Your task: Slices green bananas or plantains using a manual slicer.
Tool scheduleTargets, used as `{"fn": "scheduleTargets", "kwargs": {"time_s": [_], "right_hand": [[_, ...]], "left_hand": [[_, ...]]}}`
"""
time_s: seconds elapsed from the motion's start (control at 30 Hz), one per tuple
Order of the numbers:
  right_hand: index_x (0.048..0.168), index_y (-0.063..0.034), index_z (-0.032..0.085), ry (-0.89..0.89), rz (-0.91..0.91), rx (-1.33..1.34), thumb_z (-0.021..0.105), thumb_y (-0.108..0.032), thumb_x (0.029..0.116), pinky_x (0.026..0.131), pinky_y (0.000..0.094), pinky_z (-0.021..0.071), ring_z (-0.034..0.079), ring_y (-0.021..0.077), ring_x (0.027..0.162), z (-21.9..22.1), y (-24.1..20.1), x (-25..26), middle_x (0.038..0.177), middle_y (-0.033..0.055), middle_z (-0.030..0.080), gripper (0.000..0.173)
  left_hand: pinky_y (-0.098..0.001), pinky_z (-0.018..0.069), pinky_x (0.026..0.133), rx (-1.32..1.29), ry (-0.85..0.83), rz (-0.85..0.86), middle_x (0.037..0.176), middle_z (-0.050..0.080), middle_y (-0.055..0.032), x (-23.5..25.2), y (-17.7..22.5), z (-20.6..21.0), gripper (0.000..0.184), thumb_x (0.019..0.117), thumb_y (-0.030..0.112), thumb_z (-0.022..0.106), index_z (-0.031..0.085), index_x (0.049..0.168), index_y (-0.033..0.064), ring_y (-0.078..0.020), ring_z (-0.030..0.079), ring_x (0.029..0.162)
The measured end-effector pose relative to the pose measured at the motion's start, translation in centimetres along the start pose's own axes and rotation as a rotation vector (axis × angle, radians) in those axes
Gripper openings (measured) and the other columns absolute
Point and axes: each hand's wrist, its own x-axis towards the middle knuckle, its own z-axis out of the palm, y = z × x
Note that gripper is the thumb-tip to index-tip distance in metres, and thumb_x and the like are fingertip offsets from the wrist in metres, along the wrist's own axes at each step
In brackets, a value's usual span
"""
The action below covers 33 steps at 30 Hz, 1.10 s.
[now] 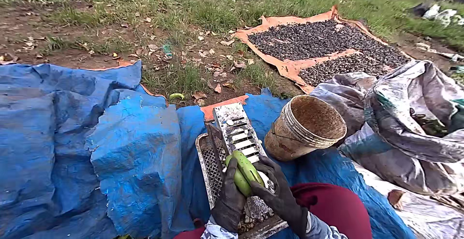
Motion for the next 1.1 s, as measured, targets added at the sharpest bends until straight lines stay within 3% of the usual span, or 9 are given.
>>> {"fn": "scheduleTargets", "kwargs": {"time_s": [0.13,0.3,0.37,0.57,0.63,0.73,0.83,0.97,1.1], "right_hand": [[0.158,0.0005,0.032,-0.068,0.194,0.146,0.09,-0.045,0.0722,0.106,0.0256,0.0519,0.06,0.0078,0.126,-0.1,-0.6,-0.5,0.146,0.0112,0.057,0.113],[0.157,-0.0065,0.034,0.041,0.527,0.348,0.087,-0.026,0.0684,0.085,0.0337,0.0628,0.072,0.0169,0.102,-1.7,0.0,-1.0,0.124,0.0101,0.069,0.105],[0.154,-0.0049,0.038,0.111,0.608,0.383,0.08,-0.02,0.0768,0.075,0.0364,0.064,0.074,0.0204,0.088,-2.3,0.3,-0.6,0.112,0.0128,0.072,0.089],[0.151,-0.006,0.041,0.059,0.7,0.397,0.071,-0.032,0.0936,0.081,0.0381,0.0621,0.072,0.0203,0.096,-2.9,2.7,1.0,0.117,0.0137,0.069,0.07],[0.151,-0.0052,0.039,-0.182,0.683,0.307,0.071,-0.036,0.0938,0.089,0.037,0.0617,0.071,0.018,0.104,-4.4,1.9,1.3,0.123,0.012,0.069,0.073],[0.139,-0.005,0.058,-0.423,0.382,-0.145,0.082,-0.046,0.0831,0.103,0.0348,0.0532,0.064,0.0119,0.12,-8.0,3.0,2.3,0.135,0.0046,0.065,0.073],[0.146,0.0,0.051,-0.424,0.025,-0.541,0.08,-0.061,0.077,0.118,0.0487,0.0397,0.045,0.0331,0.145,-9.5,6.0,4.1,0.161,0.0205,0.04,0.096],[0.124,0.0049,0.061,-0.644,-0.071,-0.653,0.074,-0.051,0.0873,0.107,0.0529,0.0461,0.065,0.0383,0.114,-8.4,5.4,7.9,0.117,0.0241,0.067,0.068],[0.121,0.0017,0.067,-0.704,-0.186,-0.634,0.068,-0.046,0.0942,0.113,0.0551,0.0406,0.064,0.0387,0.118,-6.9,5.3,7.8,0.118,0.023,0.069,0.055]], "left_hand": [[-0.0421,0.0596,0.088,0.192,-0.081,0.03,0.118,0.068,-0.0142,0.0,-1.0,0.4,0.059,0.1093,0.051,0.023,0.05,0.141,0.0088,-0.0217,0.069,0.104],[-0.0385,0.0377,0.119,0.904,-0.088,-0.01,0.158,0.042,-0.0151,0.1,-2.9,-1.3,0.069,0.1092,0.054,0.019,0.033,0.159,0.0078,-0.0187,0.044,0.143],[-0.0465,0.0408,0.114,1.334,-0.063,-0.01,0.145,0.053,-0.0257,0.2,-2.5,-0.1,0.056,0.1124,0.036,0.029,0.043,0.15,-0.0024,-0.0321,0.053,0.135],[-0.0537,0.0294,0.122,2.071,-0.173,0.807,0.156,0.042,-0.0262,2.1,-4.7,-2.4,0.075,0.0896,0.023,0.068,0.039,0.152,-0.0078,-0.0453,0.039,0.145],[-0.0441,0.0257,0.124,2.009,-0.158,0.553,0.158,0.04,-0.0239,2.9,-4.8,-1.9,0.078,0.091,0.017,0.068,0.032,0.155,-0.0086,-0.0353,0.036,0.149],[-0.0443,0.0412,0.116,1.576,-0.027,0.283,0.148,0.054,-0.0164,3.8,-3.1,-1.2,0.06,0.0974,0.008,0.062,0.042,0.154,0.0038,-0.027,0.055,0.136],[-0.0469,0.0415,0.114,1.469,-0.048,0.051,0.14,0.06,-0.0188,4.2,-2.7,-1.9,0.055,0.0953,0.014,0.068,0.051,0.147,0.0029,-0.0293,0.056,0.132],[-0.0454,0.0397,0.116,1.522,-0.027,-0.016,0.142,0.058,-0.0206,3.9,-3.8,-1.2,0.055,0.0975,0.022,0.068,0.052,0.145,0.0015,-0.0295,0.054,0.134],[-0.0489,0.0443,0.11,1.684,0.099,-0.06,0.133,0.061,-0.0259,3.3,-3.2,-1.1,0.064,0.0905,0.019,0.074,0.047,0.143,-0.0064,-0.0346,0.059,0.126]]}}
